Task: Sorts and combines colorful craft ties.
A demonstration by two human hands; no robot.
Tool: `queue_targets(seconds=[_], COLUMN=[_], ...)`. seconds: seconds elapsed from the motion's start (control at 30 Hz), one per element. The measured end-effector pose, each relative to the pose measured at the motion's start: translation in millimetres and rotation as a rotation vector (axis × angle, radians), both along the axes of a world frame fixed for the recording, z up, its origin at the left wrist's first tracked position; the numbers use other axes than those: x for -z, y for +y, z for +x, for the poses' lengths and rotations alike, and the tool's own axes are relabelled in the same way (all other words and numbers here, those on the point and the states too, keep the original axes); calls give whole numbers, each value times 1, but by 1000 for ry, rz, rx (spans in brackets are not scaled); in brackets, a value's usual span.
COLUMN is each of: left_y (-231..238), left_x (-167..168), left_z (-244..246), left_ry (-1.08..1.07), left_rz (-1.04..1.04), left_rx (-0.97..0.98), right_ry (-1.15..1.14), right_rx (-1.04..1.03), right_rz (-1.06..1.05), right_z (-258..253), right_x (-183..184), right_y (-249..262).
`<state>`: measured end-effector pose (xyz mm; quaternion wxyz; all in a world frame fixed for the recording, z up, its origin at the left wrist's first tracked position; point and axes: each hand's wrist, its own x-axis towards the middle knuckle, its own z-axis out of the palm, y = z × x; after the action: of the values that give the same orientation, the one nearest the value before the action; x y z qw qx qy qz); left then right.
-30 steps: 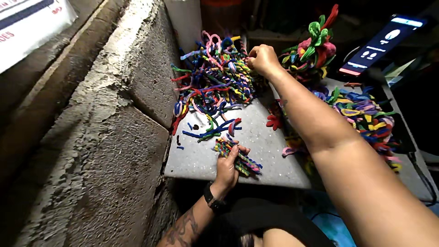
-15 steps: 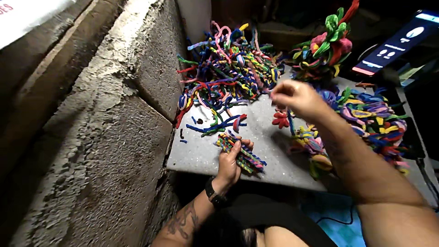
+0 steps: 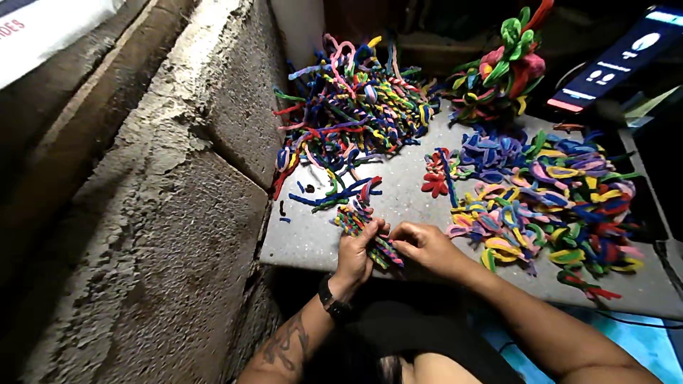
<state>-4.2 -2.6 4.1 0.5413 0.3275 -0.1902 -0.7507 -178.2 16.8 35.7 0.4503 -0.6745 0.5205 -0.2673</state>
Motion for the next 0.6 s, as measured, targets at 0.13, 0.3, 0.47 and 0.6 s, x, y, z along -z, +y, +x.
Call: queue_targets(seconds=[0.13,0.3,0.47,0.6], left_y=[1,1,1,1], left_x=[-2,-6,-7,-6], left_z=[2,3,2,1], left_ry=[36,58,74,67], left_rz=[14,31,54,39], left_rx=[2,8,10,-5], right_ry=[4,234,404,536], right_rx=[-52,-225,206,463], right_rz=[14,-52,-379,-329], right_z=[2,-21,-47,-59], right_x=[3,-35,-77,-75], right_y=[4,-35,-140,-232])
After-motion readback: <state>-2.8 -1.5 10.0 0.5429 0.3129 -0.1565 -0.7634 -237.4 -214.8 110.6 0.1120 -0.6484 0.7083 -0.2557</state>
